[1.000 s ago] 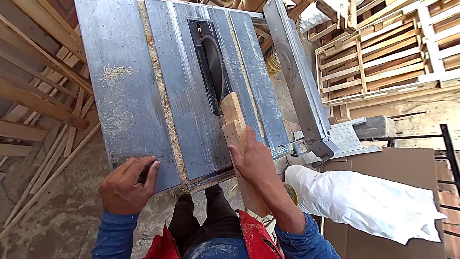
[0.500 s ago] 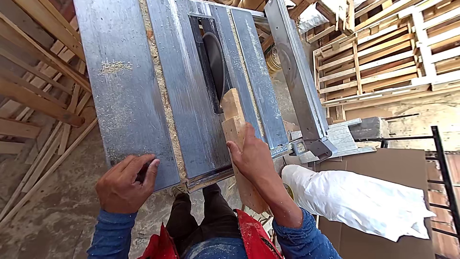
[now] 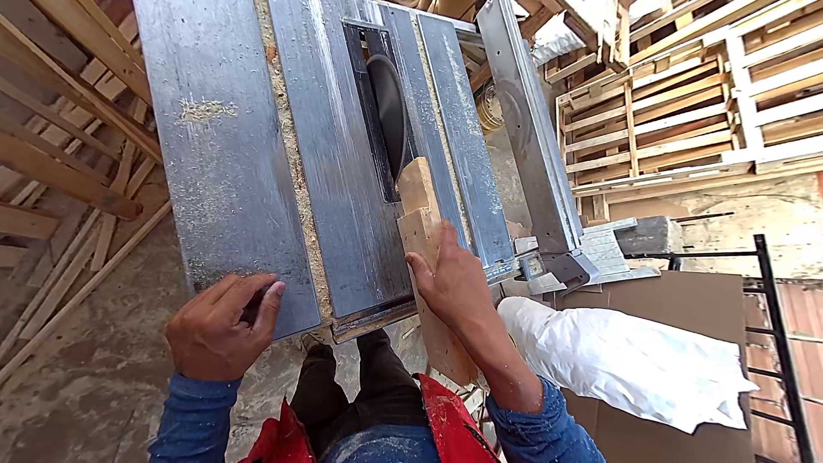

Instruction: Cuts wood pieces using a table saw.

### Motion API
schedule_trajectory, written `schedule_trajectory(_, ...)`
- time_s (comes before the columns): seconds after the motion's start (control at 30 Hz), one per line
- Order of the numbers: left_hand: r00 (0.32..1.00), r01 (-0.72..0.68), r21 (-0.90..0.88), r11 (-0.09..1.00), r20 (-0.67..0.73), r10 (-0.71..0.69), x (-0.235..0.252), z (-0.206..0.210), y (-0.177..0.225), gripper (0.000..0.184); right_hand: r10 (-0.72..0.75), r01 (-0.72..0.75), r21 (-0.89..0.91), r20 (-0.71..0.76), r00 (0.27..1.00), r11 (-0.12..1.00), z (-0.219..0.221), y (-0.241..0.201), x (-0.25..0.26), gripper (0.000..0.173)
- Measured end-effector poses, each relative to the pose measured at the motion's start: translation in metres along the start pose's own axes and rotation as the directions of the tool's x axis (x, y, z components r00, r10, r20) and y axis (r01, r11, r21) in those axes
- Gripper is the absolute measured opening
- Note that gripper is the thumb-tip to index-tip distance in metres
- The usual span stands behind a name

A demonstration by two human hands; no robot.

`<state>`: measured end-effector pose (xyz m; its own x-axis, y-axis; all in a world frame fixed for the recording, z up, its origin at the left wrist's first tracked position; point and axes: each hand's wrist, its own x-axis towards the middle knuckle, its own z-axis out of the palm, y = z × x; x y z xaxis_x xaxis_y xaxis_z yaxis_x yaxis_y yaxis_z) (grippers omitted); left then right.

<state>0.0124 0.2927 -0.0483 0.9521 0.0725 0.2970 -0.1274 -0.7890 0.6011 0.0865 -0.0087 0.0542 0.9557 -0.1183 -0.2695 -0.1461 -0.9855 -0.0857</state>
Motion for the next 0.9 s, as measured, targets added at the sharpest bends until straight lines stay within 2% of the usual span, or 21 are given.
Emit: schedule_trajectory(0.9,0.999,-0.004,-0.034,0.999,-0.046,0.002,-0.005,0.003,-0.004,0.033,-0.031,0.033,0.056,-0.042,0.999,0.998,-0.003,-0.005,0.016,0.078)
